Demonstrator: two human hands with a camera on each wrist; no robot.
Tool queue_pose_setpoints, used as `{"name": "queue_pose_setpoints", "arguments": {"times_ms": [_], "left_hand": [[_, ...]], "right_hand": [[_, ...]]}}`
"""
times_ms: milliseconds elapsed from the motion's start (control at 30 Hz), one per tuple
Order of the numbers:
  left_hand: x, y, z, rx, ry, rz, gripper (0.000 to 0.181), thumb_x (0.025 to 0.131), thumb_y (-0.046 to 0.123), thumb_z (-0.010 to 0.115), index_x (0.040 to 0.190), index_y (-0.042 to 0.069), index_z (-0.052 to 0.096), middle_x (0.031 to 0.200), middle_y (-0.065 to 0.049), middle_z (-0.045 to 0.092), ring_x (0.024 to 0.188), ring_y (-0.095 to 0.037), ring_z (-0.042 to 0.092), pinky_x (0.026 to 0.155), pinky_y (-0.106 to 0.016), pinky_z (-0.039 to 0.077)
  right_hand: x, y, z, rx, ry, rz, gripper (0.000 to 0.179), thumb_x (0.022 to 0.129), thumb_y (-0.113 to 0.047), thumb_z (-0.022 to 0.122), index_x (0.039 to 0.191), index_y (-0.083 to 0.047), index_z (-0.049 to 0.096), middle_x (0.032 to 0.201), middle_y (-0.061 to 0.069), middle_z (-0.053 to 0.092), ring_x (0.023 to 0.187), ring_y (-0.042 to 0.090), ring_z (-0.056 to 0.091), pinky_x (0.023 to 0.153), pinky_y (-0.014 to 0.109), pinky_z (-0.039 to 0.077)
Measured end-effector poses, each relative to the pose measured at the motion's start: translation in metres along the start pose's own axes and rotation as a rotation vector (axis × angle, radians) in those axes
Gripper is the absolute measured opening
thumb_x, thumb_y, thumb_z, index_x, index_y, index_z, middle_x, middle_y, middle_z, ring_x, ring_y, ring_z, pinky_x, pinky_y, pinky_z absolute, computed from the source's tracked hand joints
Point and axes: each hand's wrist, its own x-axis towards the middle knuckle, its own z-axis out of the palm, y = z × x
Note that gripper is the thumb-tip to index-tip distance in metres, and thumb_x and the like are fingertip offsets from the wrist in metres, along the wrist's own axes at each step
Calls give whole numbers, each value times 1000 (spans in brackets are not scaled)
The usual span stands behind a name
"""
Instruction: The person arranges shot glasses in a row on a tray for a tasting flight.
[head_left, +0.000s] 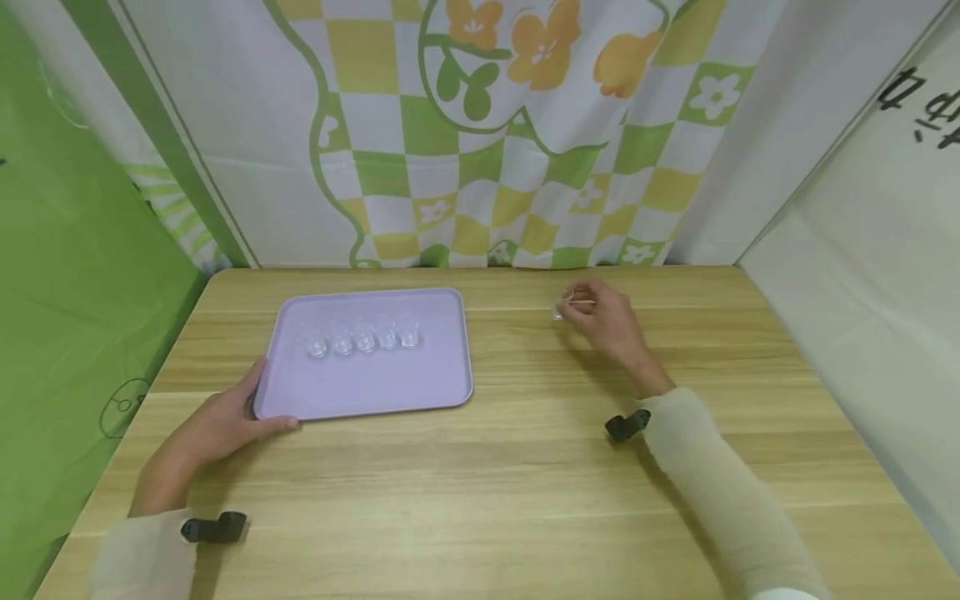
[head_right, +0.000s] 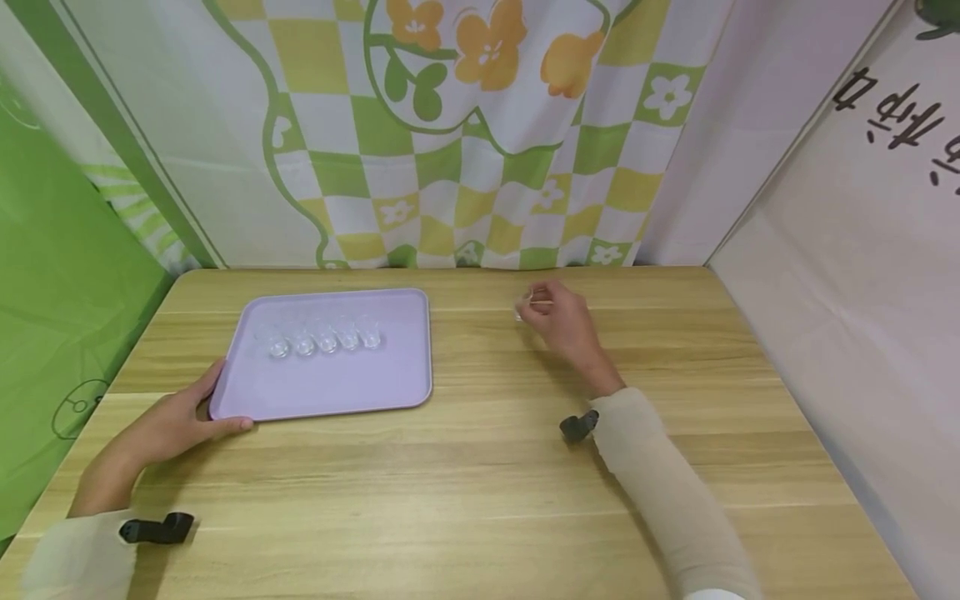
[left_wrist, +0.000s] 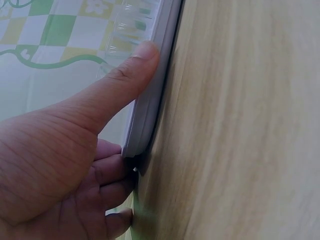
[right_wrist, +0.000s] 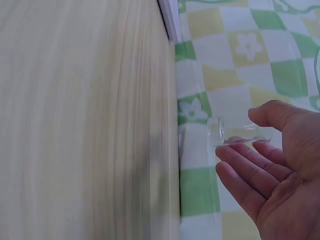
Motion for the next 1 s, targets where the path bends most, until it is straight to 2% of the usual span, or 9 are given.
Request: {"name": "queue_pose_setpoints", "arguments": {"times_ms": [300,467,633,1000], "left_hand": [[-1,-2,1,2,9,7,123,90,56,75,161,-3,-5,153,-48,19,134,-69,27,107,-76,28],[-1,-1,1,-14,16,16,122,90,57,75,162,-2,-5,154,-47,19,135,-68,26,108,-75,27],[-1,-1,2,-26,17,24,123,90,58,74,162,-1,-5,155,-45,19,136,-67,26,109,-74,26],[-1,0,0,5,5,3,123,90,59,74,162,-3,-5,153,-47,20,135,-68,27,107,-75,29]], "right_hand": [[3,-19,26,70,-78,-25,36,98,-11,72,127,6,60,117,19,68,106,32,72,82,31,61],[9,-30,41,67,-115,-39,39,99,-13,72,129,8,58,118,20,68,107,32,72,84,31,60],[13,-39,57,96,-143,-70,36,98,-8,72,126,11,59,116,21,69,106,33,72,84,29,60],[18,-50,91,167,-188,-114,30,96,-1,72,121,12,60,113,24,70,104,36,72,83,26,59]]}}
